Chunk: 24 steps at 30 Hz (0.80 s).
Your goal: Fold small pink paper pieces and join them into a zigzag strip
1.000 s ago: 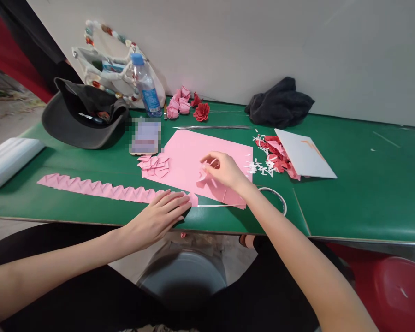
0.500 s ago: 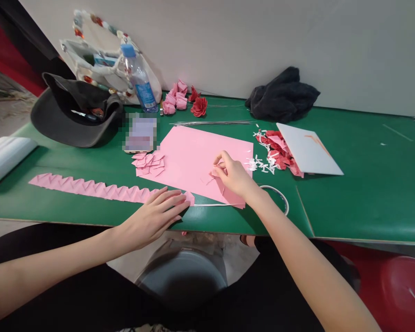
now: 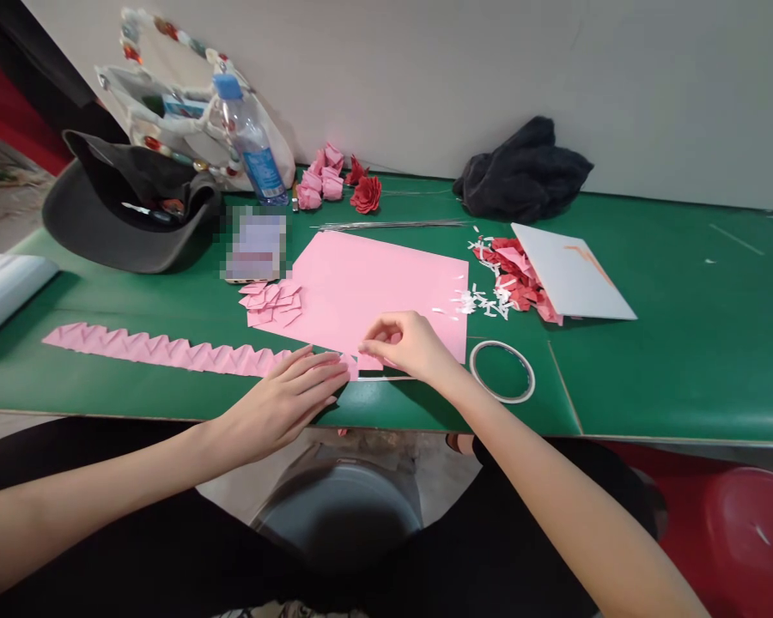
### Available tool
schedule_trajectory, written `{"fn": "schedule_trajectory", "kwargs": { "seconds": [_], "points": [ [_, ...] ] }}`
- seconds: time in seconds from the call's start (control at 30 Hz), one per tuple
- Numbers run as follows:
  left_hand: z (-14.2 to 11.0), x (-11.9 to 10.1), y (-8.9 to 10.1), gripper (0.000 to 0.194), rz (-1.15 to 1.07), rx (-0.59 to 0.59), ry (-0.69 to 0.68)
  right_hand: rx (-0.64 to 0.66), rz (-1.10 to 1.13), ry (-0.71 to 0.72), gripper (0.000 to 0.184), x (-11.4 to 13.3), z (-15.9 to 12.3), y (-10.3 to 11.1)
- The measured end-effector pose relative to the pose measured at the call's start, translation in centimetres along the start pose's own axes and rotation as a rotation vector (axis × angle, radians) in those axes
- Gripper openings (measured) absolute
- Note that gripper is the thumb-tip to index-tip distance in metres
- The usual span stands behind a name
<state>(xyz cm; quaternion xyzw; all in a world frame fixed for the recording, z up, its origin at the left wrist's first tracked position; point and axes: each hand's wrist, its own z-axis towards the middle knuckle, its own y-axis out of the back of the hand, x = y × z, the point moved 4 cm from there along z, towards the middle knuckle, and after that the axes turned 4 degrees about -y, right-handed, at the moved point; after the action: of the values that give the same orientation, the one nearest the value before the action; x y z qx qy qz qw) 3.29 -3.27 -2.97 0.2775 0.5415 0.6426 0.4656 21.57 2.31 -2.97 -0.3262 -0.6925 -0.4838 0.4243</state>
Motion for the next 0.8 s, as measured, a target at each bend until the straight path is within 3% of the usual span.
{"fn": "schedule_trajectory", "kwargs": {
  "seconds": [0.37,0.8],
  "points": [
    [-0.1,-0.3,0.0,0.036,0.068,-0.017,-0.013,0.013,-0.001,-0.005,0.016,-1.1,-0.2,-1.4],
    [-0.1,-0.2,-0.6,0.043,0.073,0.073,0.001,0.007,-0.029,0.015,0.012,-0.8,-0.5,-1.4]
  ]
}}
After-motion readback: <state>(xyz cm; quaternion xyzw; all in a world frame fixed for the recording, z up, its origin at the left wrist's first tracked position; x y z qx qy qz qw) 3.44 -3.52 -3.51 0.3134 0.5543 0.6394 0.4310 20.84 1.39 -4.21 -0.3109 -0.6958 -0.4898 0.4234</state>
